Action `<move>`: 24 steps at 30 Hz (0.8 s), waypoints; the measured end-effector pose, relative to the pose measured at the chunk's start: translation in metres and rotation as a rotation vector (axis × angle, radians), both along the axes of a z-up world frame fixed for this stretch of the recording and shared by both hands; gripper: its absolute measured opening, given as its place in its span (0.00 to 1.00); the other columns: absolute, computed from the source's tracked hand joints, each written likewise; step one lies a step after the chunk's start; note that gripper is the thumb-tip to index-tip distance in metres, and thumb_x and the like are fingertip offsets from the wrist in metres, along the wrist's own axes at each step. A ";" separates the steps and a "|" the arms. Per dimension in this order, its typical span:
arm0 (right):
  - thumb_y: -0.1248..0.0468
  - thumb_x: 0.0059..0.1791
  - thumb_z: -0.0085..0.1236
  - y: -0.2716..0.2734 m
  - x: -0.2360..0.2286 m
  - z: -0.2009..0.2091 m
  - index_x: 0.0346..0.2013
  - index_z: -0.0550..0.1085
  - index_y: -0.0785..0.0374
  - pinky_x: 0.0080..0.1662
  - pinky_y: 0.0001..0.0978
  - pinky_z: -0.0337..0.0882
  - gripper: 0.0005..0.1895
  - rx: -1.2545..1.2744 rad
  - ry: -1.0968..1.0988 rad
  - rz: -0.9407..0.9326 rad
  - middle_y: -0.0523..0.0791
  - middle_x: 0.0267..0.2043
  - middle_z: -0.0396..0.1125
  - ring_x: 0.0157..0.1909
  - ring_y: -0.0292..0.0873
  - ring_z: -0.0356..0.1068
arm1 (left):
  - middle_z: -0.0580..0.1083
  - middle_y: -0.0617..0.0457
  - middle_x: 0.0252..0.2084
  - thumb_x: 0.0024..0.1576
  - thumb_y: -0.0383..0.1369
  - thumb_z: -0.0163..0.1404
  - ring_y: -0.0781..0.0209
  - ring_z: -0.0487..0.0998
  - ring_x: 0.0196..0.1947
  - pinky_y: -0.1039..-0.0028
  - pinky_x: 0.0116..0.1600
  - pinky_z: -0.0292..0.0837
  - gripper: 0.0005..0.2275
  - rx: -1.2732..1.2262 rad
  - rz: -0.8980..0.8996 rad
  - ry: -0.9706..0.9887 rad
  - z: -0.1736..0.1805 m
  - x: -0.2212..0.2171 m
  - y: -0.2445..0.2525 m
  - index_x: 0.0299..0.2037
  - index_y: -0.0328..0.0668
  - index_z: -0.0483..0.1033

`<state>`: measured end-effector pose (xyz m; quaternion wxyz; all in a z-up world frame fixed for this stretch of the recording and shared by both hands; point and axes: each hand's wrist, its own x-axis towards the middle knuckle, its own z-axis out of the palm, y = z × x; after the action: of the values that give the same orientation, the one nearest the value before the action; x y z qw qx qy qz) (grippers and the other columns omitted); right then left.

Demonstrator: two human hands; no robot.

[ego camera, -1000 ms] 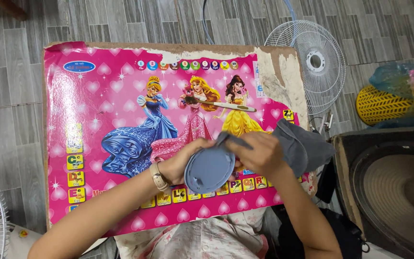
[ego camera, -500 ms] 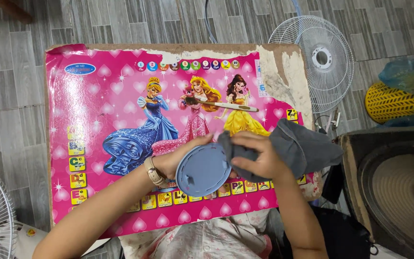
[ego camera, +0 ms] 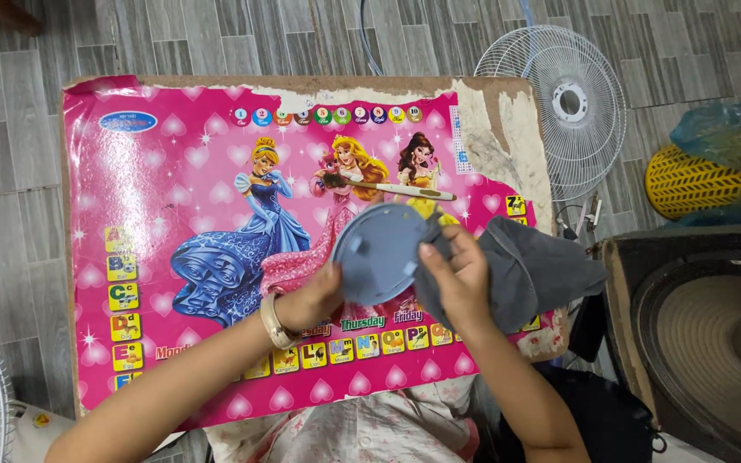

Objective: Cleaning a fan center cap and grille using a cloth and a brush

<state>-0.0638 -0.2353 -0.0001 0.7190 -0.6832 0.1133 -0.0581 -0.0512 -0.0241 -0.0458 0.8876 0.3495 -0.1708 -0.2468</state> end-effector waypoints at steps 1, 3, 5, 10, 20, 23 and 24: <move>0.64 0.49 0.64 0.003 -0.001 0.001 0.41 0.74 0.63 0.37 0.22 0.69 0.09 -0.064 0.003 0.066 0.41 0.31 0.70 0.34 0.32 0.68 | 0.61 0.35 0.70 0.66 0.49 0.36 0.43 0.62 0.67 0.47 0.68 0.57 0.31 0.028 -0.022 0.003 -0.006 -0.007 0.003 0.75 0.41 0.47; 0.66 0.49 0.64 0.003 -0.003 -0.003 0.39 0.74 0.64 0.34 0.23 0.69 0.08 -0.126 0.010 0.135 0.41 0.27 0.69 0.31 0.32 0.66 | 0.67 0.39 0.67 0.65 0.44 0.43 0.50 0.66 0.64 0.49 0.67 0.59 0.28 0.058 -0.041 0.009 0.009 -0.009 0.002 0.73 0.39 0.56; 0.68 0.49 0.65 -0.003 -0.002 -0.012 0.35 0.73 0.65 0.31 0.21 0.66 0.07 -0.229 -0.043 0.230 0.41 0.23 0.68 0.30 0.30 0.65 | 0.46 0.22 0.75 0.58 0.53 0.50 0.24 0.48 0.73 0.38 0.71 0.47 0.47 -0.105 0.045 -0.021 0.051 0.002 -0.006 0.76 0.34 0.33; 0.62 0.47 0.68 0.006 0.003 0.012 0.32 0.80 0.56 0.31 0.29 0.68 0.03 -0.648 -0.181 0.248 0.44 0.22 0.71 0.26 0.40 0.70 | 0.67 0.31 0.66 0.58 0.46 0.40 0.32 0.66 0.66 0.39 0.70 0.54 0.32 -0.301 0.090 0.559 0.033 0.005 0.001 0.70 0.34 0.59; 0.67 0.51 0.58 -0.013 0.006 0.011 0.42 0.78 0.63 0.47 0.45 0.72 0.06 -0.675 -0.376 0.231 0.52 0.42 0.72 0.44 0.58 0.74 | 0.64 0.28 0.67 0.60 0.53 0.41 0.32 0.67 0.65 0.40 0.58 0.70 0.35 -0.110 -0.114 0.459 0.051 0.031 0.011 0.75 0.42 0.53; 0.63 0.47 0.62 -0.007 0.009 0.011 0.41 0.80 0.59 0.42 0.46 0.72 0.09 -0.693 -0.344 0.449 0.50 0.38 0.72 0.39 0.59 0.75 | 0.66 0.26 0.65 0.61 0.56 0.41 0.32 0.69 0.63 0.38 0.59 0.67 0.36 -0.008 -0.159 0.433 0.051 0.030 0.011 0.71 0.36 0.60; 0.63 0.47 0.62 -0.004 0.009 0.011 0.41 0.80 0.59 0.42 0.46 0.72 0.09 -0.691 -0.343 0.452 0.50 0.38 0.72 0.39 0.59 0.75 | 0.66 0.26 0.65 0.61 0.56 0.41 0.32 0.69 0.63 0.38 0.59 0.67 0.36 -0.007 -0.156 0.435 0.050 0.029 0.012 0.71 0.36 0.60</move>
<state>-0.0552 -0.2394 0.0109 0.4518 -0.8713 -0.1858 -0.0465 -0.0218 -0.0118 0.0038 0.8829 0.2708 -0.0026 -0.3837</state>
